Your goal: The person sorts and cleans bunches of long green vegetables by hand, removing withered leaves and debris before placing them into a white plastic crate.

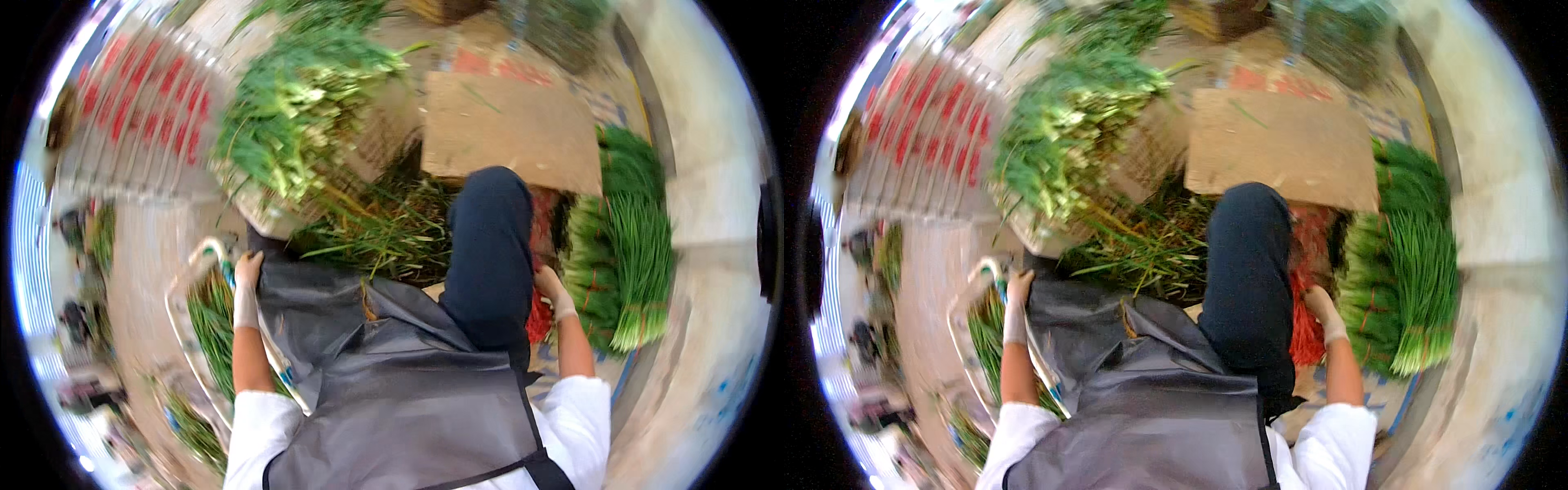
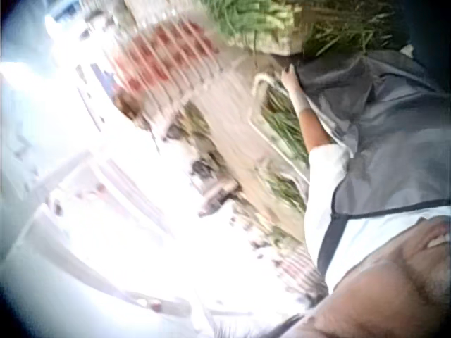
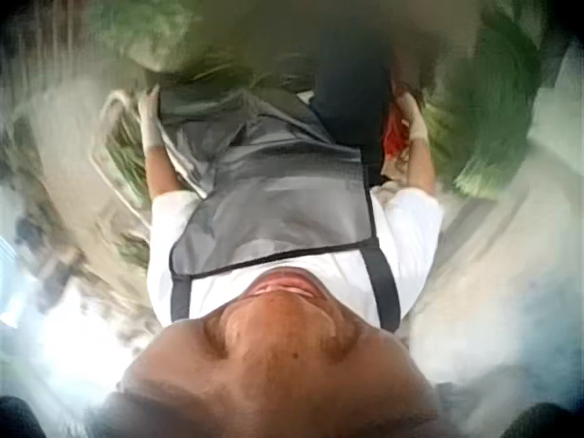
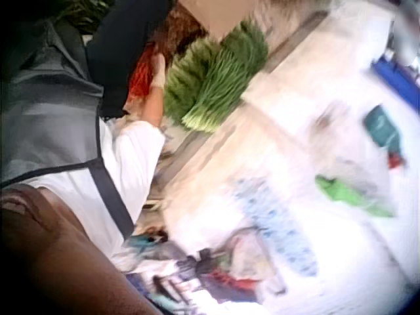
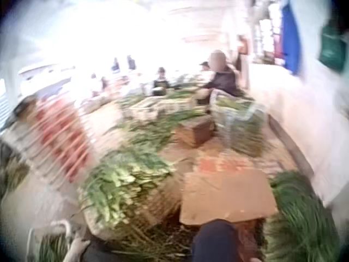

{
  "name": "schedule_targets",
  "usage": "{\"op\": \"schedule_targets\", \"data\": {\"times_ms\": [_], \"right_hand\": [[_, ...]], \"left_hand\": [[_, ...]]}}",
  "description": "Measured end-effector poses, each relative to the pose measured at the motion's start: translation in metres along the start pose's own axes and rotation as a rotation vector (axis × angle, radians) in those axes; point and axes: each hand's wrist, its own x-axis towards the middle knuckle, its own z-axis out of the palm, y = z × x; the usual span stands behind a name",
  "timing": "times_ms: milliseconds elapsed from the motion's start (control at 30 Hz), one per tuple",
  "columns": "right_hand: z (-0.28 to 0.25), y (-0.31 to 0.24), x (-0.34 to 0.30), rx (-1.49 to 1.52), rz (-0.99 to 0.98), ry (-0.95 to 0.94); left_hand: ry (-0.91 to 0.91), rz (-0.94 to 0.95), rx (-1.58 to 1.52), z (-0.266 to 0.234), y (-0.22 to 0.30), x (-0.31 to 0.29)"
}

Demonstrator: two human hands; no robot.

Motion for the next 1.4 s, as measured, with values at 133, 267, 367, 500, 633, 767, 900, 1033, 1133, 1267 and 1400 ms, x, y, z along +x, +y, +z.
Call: {"op": "schedule_targets", "data": {"times_ms": [133, 267, 367, 500, 633, 767, 900, 1033, 1133, 1267, 1400], "right_hand": [[-0.132, -0.046, -0.023, 0.808, 0.558, 0.542], [-0.368, -0.116, 0.0, 1.93, 0.388, 1.129], [-0.432, -0.101, 0.046, 1.73, 0.186, 0.848], [-0.433, -0.122, 0.167, 1.955, 0.362, 0.726], [-0.348, -0.164, 0.252, 2.021, 0.636, 0.771], [-0.299, -0.1, 0.273, 0.976, 0.874, 0.404], [-0.357, -0.344, 0.244, 0.88, 0.092, 0.854], [-0.388, -0.493, 0.229, 0.839, -0.163, 0.23], [-0.37, -0.532, 0.269, 0.658, -0.158, 0.215], [-0.366, -0.535, 0.261, 1.208, -0.173, 0.132], [-0.354, -0.507, 0.253, 1.176, -0.11, 0.185]], "left_hand": [[-0.167, -0.296, 0.143, -0.028, -0.076, -0.01], [-0.058, -0.288, 0.312, -0.023, -0.087, -0.002], [0.09, -0.35, 0.275, -0.042, -0.048, 0.0], [0.226, -0.363, 0.292, -0.054, -0.042, -0.001], [0.406, -0.062, -0.369, -0.053, 0.02, -0.024], [-0.038, 0.01, -0.632, -0.04, 0.153, -0.005], [-0.048, -0.224, -1.068, -0.005, 0.121, -0.001], [-0.096, -0.093, -1.323, -0.025, 0.133, -0.031], [-0.117, -0.087, -1.461, -0.018, 0.122, -0.049], [-0.217, -0.042, -1.436, -0.032, 0.107, -0.074], [-0.075, -0.023, -1.474, -0.05, 0.099, -0.079]]}}
